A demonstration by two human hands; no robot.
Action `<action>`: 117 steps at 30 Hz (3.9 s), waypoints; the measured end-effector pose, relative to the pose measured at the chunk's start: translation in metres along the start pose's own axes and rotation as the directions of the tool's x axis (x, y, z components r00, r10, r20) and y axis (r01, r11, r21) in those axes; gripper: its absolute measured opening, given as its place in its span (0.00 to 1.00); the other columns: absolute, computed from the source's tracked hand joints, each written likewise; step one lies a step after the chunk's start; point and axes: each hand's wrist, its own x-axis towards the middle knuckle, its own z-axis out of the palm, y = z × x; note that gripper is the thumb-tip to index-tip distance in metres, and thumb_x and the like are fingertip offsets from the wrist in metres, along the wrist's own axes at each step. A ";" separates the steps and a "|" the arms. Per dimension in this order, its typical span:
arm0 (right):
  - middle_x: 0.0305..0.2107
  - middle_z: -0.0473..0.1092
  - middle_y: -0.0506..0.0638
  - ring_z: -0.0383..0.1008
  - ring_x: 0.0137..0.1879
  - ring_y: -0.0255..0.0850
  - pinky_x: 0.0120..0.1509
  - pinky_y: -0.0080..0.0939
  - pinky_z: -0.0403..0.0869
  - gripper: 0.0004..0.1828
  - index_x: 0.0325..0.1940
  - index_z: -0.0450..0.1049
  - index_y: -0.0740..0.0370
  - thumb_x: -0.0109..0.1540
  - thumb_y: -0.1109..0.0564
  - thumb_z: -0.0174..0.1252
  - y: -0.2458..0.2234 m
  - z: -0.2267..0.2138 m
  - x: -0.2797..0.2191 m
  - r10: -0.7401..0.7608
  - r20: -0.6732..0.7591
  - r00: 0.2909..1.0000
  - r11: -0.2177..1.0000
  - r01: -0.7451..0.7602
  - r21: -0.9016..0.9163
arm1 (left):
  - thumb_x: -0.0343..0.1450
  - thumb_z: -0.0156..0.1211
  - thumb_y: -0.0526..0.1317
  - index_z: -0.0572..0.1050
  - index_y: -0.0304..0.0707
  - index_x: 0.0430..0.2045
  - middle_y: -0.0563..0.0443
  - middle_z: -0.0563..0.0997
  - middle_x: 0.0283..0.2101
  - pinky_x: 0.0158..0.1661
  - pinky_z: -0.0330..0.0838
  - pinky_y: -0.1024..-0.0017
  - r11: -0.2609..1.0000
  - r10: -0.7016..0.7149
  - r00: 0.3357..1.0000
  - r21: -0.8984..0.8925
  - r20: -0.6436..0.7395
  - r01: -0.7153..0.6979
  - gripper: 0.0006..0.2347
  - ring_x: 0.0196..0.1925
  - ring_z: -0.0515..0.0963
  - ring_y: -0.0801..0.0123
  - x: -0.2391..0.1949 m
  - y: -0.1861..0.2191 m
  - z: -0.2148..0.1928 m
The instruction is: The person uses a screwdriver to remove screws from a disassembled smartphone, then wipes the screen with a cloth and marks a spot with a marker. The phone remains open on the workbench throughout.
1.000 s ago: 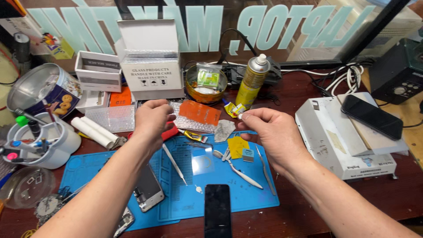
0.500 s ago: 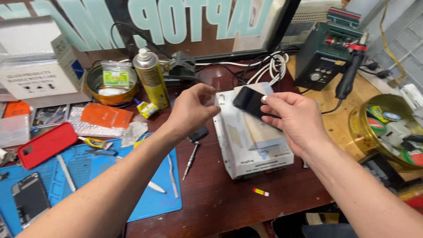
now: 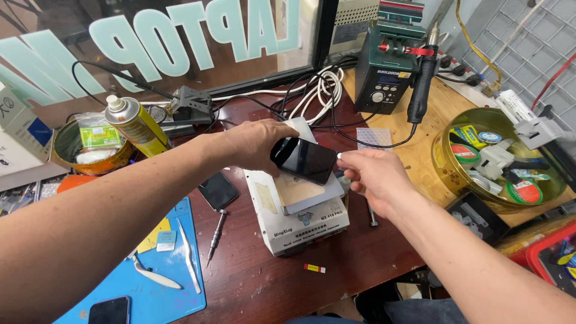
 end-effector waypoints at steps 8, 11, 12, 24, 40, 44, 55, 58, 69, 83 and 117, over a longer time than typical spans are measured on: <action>0.29 0.74 0.47 0.75 0.33 0.34 0.33 0.33 0.71 0.06 0.37 0.74 0.66 0.61 0.60 0.63 0.003 0.008 0.006 0.053 0.041 0.998 0.984 -0.059 0.170 | 0.50 0.80 0.47 0.72 0.42 0.56 0.43 0.80 0.50 0.57 0.70 0.61 0.992 0.031 0.999 0.118 0.022 -0.033 0.37 0.56 0.78 0.53 0.001 0.006 -0.016; 0.28 0.74 0.47 0.74 0.32 0.34 0.32 0.33 0.71 0.06 0.38 0.76 0.65 0.62 0.58 0.62 -0.001 0.012 0.010 0.031 -0.002 1.000 0.993 -0.031 0.117 | 0.51 0.77 0.48 0.74 0.41 0.53 0.44 0.81 0.49 0.55 0.69 0.57 0.983 0.054 0.999 0.178 -0.008 -0.052 0.34 0.55 0.77 0.52 -0.002 0.012 -0.024; 0.28 0.74 0.47 0.74 0.32 0.33 0.33 0.33 0.71 0.06 0.38 0.77 0.65 0.62 0.59 0.62 -0.003 0.013 0.013 0.015 0.001 1.000 0.993 -0.015 0.116 | 0.52 0.75 0.49 0.74 0.42 0.53 0.44 0.81 0.48 0.55 0.69 0.57 0.979 0.028 0.999 0.201 -0.017 -0.024 0.33 0.54 0.77 0.51 -0.005 0.015 -0.023; 0.33 0.76 0.45 0.71 0.33 0.31 0.32 0.32 0.67 0.05 0.40 0.77 0.61 0.62 0.58 0.62 -0.017 0.023 0.034 -0.044 -0.021 0.999 0.999 0.045 0.031 | 0.56 0.68 0.53 0.80 0.37 0.48 0.36 0.82 0.43 0.50 0.75 0.61 0.984 -0.156 0.974 -0.115 -0.163 0.138 0.28 0.46 0.83 0.48 -0.049 0.023 0.000; 0.27 0.76 0.46 0.73 0.30 0.30 0.34 0.32 0.72 0.07 0.39 0.81 0.63 0.63 0.56 0.64 -0.019 0.047 0.008 -0.659 -0.077 0.748 0.702 0.575 -0.419 | 0.68 0.65 0.48 0.83 0.34 0.44 0.50 0.86 0.43 0.51 0.74 0.71 0.319 -0.356 0.935 -0.939 0.010 0.131 0.18 0.45 0.82 0.72 -0.017 -0.043 0.012; 0.30 0.75 0.49 0.75 0.30 0.35 0.35 0.36 0.73 0.05 0.36 0.81 0.64 0.62 0.58 0.66 -0.016 0.065 0.004 -0.834 0.064 0.548 0.408 0.691 -0.597 | 0.71 0.61 0.51 0.81 0.32 0.44 0.49 0.85 0.42 0.49 0.75 0.69 0.150 -0.326 0.936 -0.970 0.134 0.191 0.19 0.43 0.82 0.69 -0.015 -0.048 0.006; 0.30 0.73 0.47 0.76 0.31 0.43 0.34 0.43 0.73 0.03 0.35 0.79 0.58 0.61 0.58 0.66 -0.019 0.098 0.001 -0.902 0.191 0.388 0.155 0.703 -0.694 | 0.72 0.47 0.62 0.79 0.43 0.43 0.55 0.83 0.42 0.50 0.74 0.72 0.051 -0.356 0.917 -0.976 0.179 0.210 0.24 0.45 0.81 0.75 -0.015 -0.049 -0.002; 0.29 0.73 0.47 0.75 0.30 0.43 0.34 0.44 0.73 0.04 0.34 0.78 0.58 0.61 0.58 0.66 -0.019 0.106 0.006 -0.912 0.202 0.356 0.114 0.695 -0.710 | 0.73 0.46 0.63 0.81 0.38 0.40 0.54 0.83 0.39 0.48 0.75 0.72 0.035 -0.253 0.954 -0.984 0.159 0.173 0.26 0.41 0.81 0.74 -0.013 -0.055 0.001; 0.31 0.74 0.46 0.77 0.32 0.44 0.34 0.44 0.73 0.04 0.37 0.78 0.57 0.62 0.56 0.66 -0.013 0.115 0.006 -0.896 0.284 0.341 0.011 0.657 -0.754 | 0.73 0.48 0.60 0.81 0.37 0.41 0.53 0.84 0.42 0.50 0.76 0.71 0.030 -0.258 0.955 -0.986 0.149 0.162 0.24 0.43 0.82 0.74 -0.011 -0.063 0.007; 0.27 0.69 0.48 0.73 0.31 0.44 0.34 0.48 0.72 0.18 0.46 0.78 0.57 0.54 0.54 0.72 -0.042 0.109 0.006 -0.811 0.292 0.507 0.122 0.635 -0.763 | 0.71 0.46 0.65 0.81 0.37 0.42 0.49 0.85 0.42 0.52 0.76 0.69 0.089 -0.262 0.951 -0.977 0.164 0.193 0.29 0.46 0.84 0.70 -0.012 -0.058 0.003; 0.42 0.77 0.49 0.77 0.48 0.48 0.52 0.46 0.75 0.14 0.44 0.82 0.58 0.54 0.55 0.68 -0.037 0.033 -0.019 -0.592 0.748 0.300 -0.128 0.882 -0.455 | 0.68 0.66 0.43 0.81 0.34 0.41 0.51 0.85 0.35 0.37 0.75 0.76 0.704 -0.570 0.606 -0.710 -0.555 0.012 0.13 0.35 0.81 0.78 -0.084 0.035 0.069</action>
